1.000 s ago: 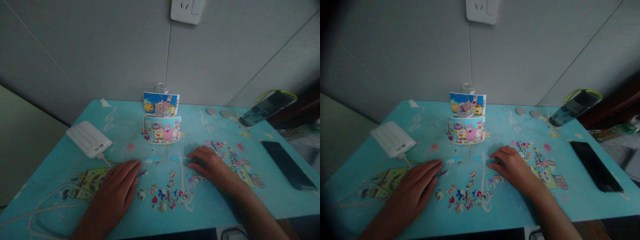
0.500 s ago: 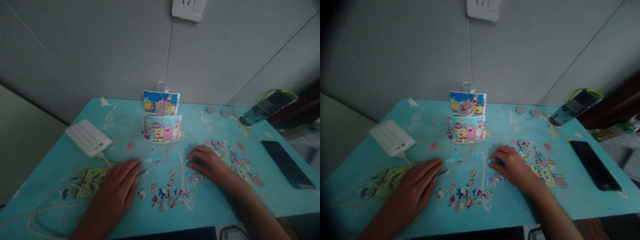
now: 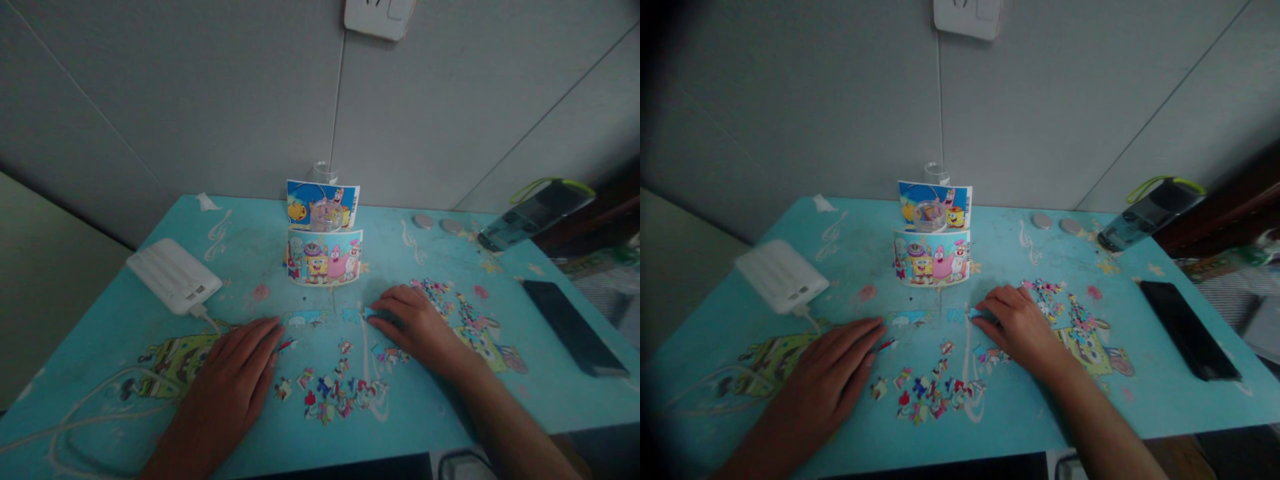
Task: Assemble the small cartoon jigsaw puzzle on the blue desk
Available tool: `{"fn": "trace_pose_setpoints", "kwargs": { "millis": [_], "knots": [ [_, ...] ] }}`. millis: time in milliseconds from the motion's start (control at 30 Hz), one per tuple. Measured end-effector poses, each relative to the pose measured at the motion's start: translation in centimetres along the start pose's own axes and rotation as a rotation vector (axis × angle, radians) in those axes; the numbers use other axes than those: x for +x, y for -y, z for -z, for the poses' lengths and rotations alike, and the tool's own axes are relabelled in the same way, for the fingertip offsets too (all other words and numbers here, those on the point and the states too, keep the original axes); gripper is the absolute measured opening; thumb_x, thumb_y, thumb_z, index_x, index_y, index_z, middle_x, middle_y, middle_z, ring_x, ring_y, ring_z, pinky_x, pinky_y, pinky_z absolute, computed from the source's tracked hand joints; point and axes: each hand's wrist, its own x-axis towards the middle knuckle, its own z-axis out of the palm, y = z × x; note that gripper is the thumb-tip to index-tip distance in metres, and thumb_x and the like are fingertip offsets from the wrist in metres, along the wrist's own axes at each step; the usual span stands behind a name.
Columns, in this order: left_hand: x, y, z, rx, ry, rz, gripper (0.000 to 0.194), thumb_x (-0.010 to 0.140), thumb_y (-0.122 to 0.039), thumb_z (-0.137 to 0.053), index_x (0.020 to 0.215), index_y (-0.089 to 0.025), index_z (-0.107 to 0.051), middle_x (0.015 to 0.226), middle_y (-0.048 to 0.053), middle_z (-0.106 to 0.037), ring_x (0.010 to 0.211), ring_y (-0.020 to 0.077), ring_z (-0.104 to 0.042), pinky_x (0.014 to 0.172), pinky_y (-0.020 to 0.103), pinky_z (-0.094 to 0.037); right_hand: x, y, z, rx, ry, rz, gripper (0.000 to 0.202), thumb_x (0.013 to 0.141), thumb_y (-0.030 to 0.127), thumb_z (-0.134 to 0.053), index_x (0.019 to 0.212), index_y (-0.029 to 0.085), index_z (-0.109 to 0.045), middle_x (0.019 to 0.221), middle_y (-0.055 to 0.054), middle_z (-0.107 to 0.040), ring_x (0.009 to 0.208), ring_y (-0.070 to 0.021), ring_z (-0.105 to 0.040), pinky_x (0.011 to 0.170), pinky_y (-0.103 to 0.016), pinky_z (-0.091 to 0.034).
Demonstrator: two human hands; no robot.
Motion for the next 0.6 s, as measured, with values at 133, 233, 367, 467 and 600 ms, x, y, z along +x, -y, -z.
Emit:
{"fn": "trace_pose_setpoints", "kwargs": {
  "millis": [133,233,367,467,600],
  "knots": [
    [0.1,-0.15,0.15,0.023,0.002,-0.008,0.041,0.102,-0.023,-0.049,0.142,-0.02,-0.055,0.145,0.008,-0.057,0.132,0.0274,-0.052,0.112,0.047,-0.039,0.3,0.23,-0.25,-0.011,0.025,-0.009,0.019,0.098,0.036,-0.066,0.11,0.023,-0.071,0.105,-0.007,-0.07,0.098,-0.0247,-0.063,0.091,-0.042,-0.046],
    [0.21,-0.23,0.23,0.039,0.01,-0.014,0.041,0.102,-0.023,-0.049,0.142,-0.019,-0.055,0.145,0.009,-0.057,0.131,0.0274,-0.052,0.112,0.047,-0.039,0.39,0.32,-0.39,-0.019,0.032,-0.008,0.019,0.097,0.037,-0.066,0.109,0.023,-0.071,0.104,-0.007,-0.07,0.097,-0.025,-0.063,0.088,-0.041,-0.047],
    [0.27,-0.22,0.2,0.046,0.015,-0.021,0.041,0.102,-0.024,-0.048,0.143,-0.019,-0.054,0.145,0.009,-0.057,0.132,0.0274,-0.05,0.112,0.047,-0.038,0.34,0.27,-0.48,-0.023,0.022,-0.008,0.022,0.097,0.037,-0.066,0.112,0.022,-0.071,0.105,-0.008,-0.07,0.097,-0.0253,-0.063,0.088,-0.042,-0.047],
    [0.28,-0.21,0.2,0.046,0.02,-0.017,0.041,0.102,-0.024,-0.049,0.143,-0.018,-0.054,0.145,0.009,-0.057,0.132,0.0274,-0.05,0.111,0.047,-0.038,0.23,0.09,-0.53,-0.01,-0.005,0.0,0.026,0.097,0.04,-0.066,0.116,0.022,-0.071,0.107,-0.009,-0.069,0.099,-0.0254,-0.062,0.089,-0.042,-0.046],
    [0.26,-0.22,0.25,0.041,0.013,-0.019,0.04,0.102,-0.023,-0.048,0.142,-0.019,-0.054,0.144,0.009,-0.057,0.131,0.0273,-0.051,0.111,0.048,-0.039,0.14,-0.08,-0.57,0.006,0.005,0.039,0.022,0.1,0.038,-0.061,0.115,0.026,-0.072,0.109,-0.007,-0.067,0.098,-0.024,-0.061,0.088,-0.041,-0.045]
  ]
}}
